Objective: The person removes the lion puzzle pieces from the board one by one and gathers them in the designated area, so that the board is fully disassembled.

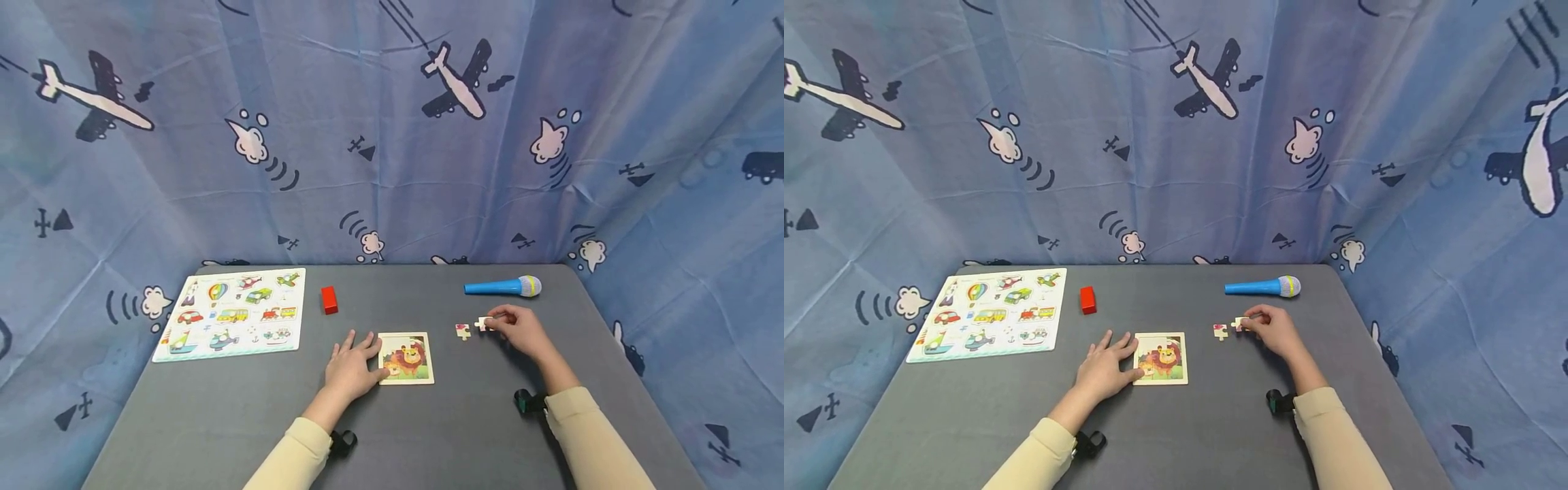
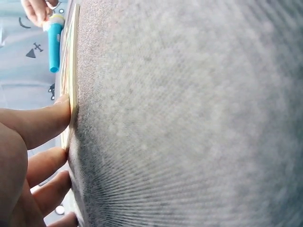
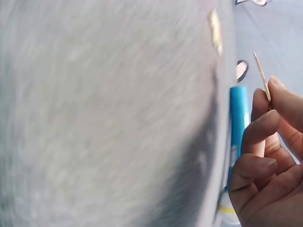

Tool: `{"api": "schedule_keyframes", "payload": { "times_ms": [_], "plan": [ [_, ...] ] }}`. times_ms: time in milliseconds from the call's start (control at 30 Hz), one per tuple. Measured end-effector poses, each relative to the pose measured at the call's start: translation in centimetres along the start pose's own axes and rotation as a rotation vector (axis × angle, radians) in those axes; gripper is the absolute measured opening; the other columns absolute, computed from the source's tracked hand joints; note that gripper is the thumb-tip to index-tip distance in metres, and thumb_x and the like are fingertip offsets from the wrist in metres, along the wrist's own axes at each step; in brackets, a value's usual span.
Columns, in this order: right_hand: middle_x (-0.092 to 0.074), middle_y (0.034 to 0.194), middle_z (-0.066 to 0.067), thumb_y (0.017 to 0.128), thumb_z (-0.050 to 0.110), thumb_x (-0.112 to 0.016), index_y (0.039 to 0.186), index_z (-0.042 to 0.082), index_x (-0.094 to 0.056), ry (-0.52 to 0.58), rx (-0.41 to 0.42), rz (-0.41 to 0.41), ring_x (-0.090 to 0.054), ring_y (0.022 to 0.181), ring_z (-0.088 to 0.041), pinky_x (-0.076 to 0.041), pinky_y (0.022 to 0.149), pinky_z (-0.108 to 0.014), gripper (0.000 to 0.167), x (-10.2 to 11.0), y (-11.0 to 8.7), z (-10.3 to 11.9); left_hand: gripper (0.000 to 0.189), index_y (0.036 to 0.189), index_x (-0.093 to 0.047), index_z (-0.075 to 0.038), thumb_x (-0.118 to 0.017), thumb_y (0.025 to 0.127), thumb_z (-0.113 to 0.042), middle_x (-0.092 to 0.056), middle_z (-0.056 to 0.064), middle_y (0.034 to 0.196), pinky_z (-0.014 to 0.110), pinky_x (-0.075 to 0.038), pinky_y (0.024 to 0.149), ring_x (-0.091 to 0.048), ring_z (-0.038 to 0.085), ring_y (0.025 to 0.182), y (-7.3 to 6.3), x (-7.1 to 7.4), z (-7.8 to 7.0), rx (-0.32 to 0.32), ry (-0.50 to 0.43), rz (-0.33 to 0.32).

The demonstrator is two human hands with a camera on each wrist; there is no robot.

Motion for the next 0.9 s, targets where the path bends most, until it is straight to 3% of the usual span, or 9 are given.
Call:
{"api": "schedule_keyframes", "payload": {
  "times_ms": [200,500,700,900],
  "plan": [
    [-0.069,0.081,-0.005,0.096,0.026,-0.071,0.111,0.002,-0.072,-0.068,-0.026,0.001,-0.058,0.068,-0.016,-0.049,0.061,-0.029,0.028,0.1,0.8,-1.6,0.070,0.146,-0.057,-0.022,-0.078,0.084,-0.048,-0.046,0.001,0.157,0.061,-0.023,0.121,-0.026,0.036,0.153,0.1,0.2,-0.1,-0.002,0.002,-0.001],
    [-0.071,0.093,-0.008,0.094,0.026,-0.074,0.106,0.005,-0.073,-0.201,-0.009,-0.010,-0.061,0.083,-0.017,-0.047,0.074,-0.033,0.025,-0.6,1.3,-1.5,0.070,0.146,-0.057,-0.022,-0.078,0.084,-0.048,-0.046,0.001,0.157,0.062,-0.023,0.121,-0.026,0.036,0.153,-0.1,0.0,0.2,-0.004,-0.012,-0.006],
    [-0.069,0.099,-0.011,0.094,0.023,-0.073,0.120,0.004,-0.068,-0.159,0.009,-0.037,-0.063,0.088,-0.023,-0.049,0.068,-0.032,0.033,-0.1,1.2,-0.4,0.070,0.145,-0.057,-0.022,-0.078,0.084,-0.047,-0.046,0.001,0.157,0.062,-0.022,0.121,-0.026,0.036,0.153,0.0,0.0,0.1,-0.003,-0.016,-0.014],
    [-0.070,0.102,-0.016,0.094,0.021,-0.073,0.128,0.001,-0.063,-0.072,0.033,-0.003,-0.069,0.078,-0.027,-0.051,0.060,-0.032,0.041,-0.5,0.3,2.6,0.069,0.145,-0.058,-0.022,-0.078,0.084,-0.048,-0.047,0.001,0.156,0.062,-0.023,0.121,-0.026,0.036,0.153,-0.1,-0.2,0.1,-0.004,-0.007,-0.013]
  ]
}}
Point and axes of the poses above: each hand's wrist, its own y-axis towards the middle knuckle, its own x-axis out of the back of the hand, z = x × y, the point moved 8 cm from there along y, towards the middle knuckle
